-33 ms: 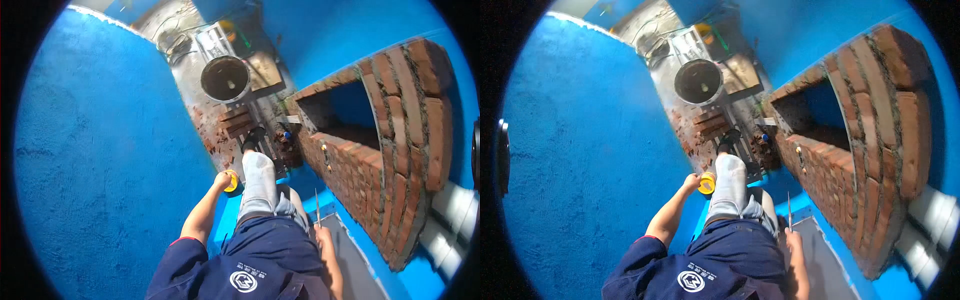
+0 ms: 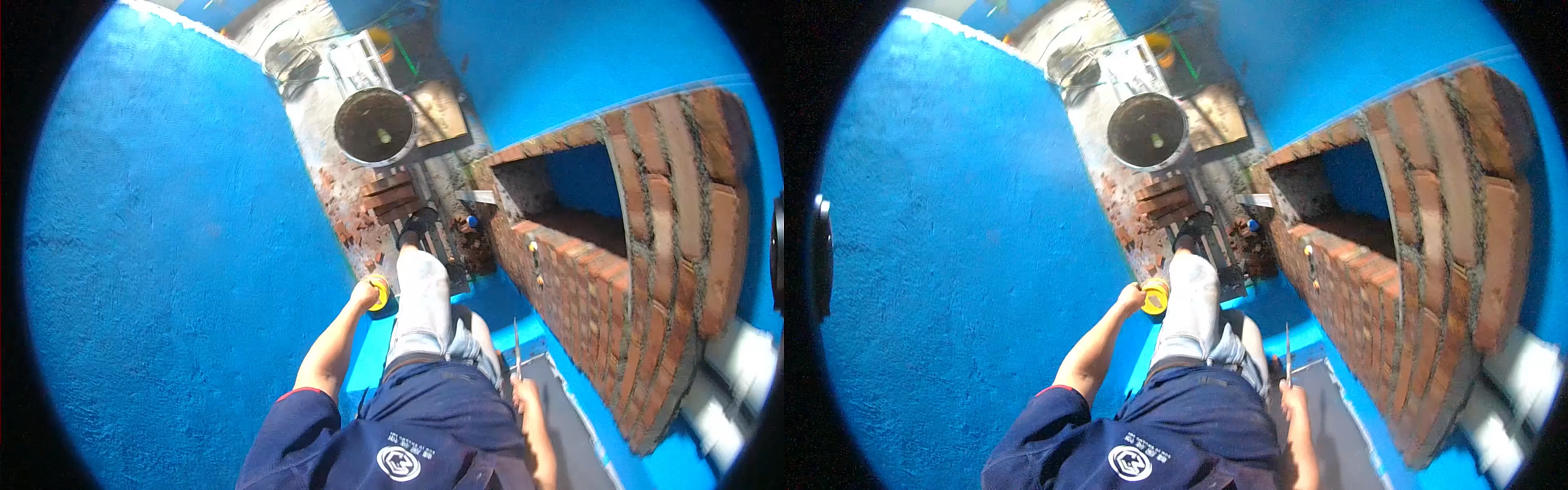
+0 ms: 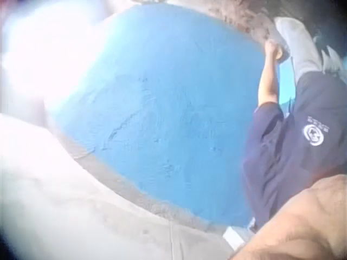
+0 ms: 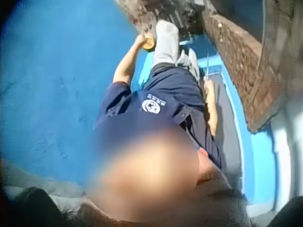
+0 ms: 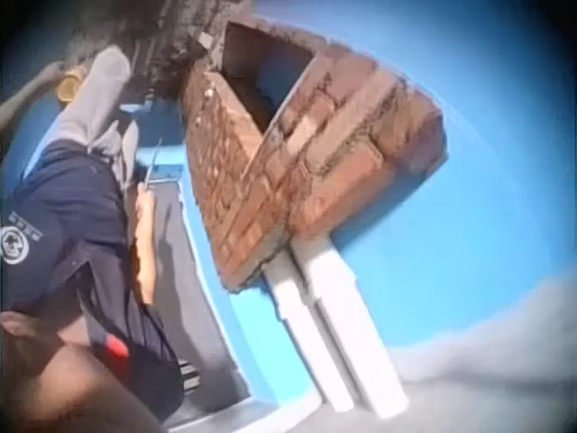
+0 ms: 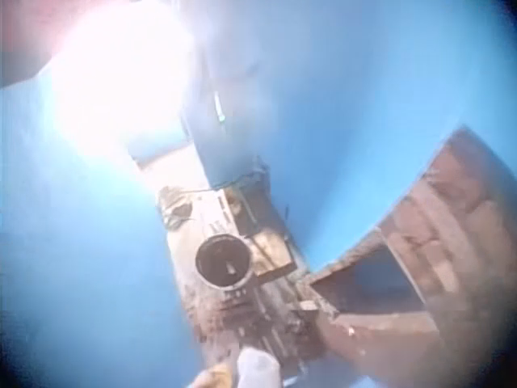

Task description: The person applies mortar to a brick structure using a trowel and carefully places bricks on the wet mortar, aligning them along a level line.

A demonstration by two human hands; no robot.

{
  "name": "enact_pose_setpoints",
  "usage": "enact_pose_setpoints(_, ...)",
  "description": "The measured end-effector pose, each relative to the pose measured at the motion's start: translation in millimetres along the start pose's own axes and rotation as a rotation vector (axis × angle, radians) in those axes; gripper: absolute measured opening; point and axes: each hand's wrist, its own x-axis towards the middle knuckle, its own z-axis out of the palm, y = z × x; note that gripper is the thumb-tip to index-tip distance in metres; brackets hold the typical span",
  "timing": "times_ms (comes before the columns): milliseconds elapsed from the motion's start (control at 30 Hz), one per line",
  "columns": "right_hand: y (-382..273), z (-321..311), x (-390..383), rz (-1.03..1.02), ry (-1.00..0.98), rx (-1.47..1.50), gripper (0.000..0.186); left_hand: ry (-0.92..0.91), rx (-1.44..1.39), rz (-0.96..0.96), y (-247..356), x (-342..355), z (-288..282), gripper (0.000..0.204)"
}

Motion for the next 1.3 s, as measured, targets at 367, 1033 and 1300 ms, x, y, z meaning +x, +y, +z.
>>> enact_pose_setpoints(367,-88.5,26.7,-31.7,0.34,-0.09,0.17,0.029,0.031,0.604,0.158,45.9,184.9,-16.1,0.032)
enact_pose_setpoints(1033,-136.2,78.6,3.0,0.517,-0.233,0.462,0.031,0.297,0.483,0.597,87.1,423.0,-31.4,0.062)
enact_pose_setpoints(1300,-158.4,62.0,-13.1,0.458,-0.206,0.468,0.035,0.171,0.522,0.576,136.5,232.0,-109.4,0.027)
